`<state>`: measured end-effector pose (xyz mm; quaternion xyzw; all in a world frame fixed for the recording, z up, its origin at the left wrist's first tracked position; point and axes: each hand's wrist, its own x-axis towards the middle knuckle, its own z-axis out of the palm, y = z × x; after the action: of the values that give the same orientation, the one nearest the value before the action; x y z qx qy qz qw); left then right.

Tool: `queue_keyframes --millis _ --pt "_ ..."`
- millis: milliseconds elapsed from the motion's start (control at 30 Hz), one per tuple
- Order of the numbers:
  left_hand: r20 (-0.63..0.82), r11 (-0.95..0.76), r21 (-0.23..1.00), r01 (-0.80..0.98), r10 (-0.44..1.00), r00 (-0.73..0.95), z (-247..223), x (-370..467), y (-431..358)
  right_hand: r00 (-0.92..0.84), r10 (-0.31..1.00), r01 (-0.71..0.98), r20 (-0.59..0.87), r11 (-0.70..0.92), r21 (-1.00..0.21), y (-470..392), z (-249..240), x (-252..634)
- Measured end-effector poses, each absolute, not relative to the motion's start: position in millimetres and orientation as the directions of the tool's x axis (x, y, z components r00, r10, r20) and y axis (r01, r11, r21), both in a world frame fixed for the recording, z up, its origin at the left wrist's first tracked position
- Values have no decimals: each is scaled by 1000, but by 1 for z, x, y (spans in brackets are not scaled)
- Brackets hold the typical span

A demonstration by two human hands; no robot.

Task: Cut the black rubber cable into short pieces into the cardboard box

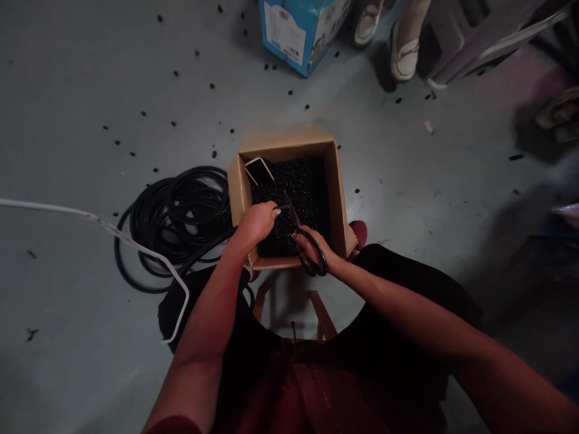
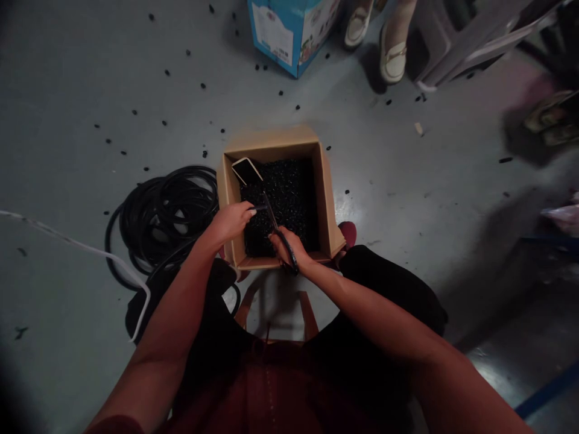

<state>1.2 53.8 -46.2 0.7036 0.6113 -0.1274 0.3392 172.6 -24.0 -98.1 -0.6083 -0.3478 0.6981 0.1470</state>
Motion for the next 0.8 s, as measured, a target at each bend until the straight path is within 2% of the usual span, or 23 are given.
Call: queue_keyframes --millis 133,233,300,400,533,633,800 --pt "-479 107 535 838 856 196 -44 -1 58 -235 496 32 -836 -855 -517 -18 -84 172" --pt "-405 200 728 656 897 177 -48 -3 60 -270 521 5 -810 -840 -542 -12 -74 174" --pt "-380 242 806 539 911 160 -52 -5 61 -280 563 23 -777 -806 -592 -8 -69 175" --pt "-374 297 855 426 921 108 -55 -5 61 -269 619 67 -738 -752 -656 -2 -67 178" --pt "-396 350 866 358 917 59 -53 -3 62 -237 689 151 -684 -670 -727 4 -69 181" --pt "-396 364 877 313 917 42 -52 -2 62 -216 767 263 -605 -551 -792 6 -66 183" --pt "-384 364 888 281 923 19 -53 0 63 -246 805 437 -540 -405 -803 7 -59 185"
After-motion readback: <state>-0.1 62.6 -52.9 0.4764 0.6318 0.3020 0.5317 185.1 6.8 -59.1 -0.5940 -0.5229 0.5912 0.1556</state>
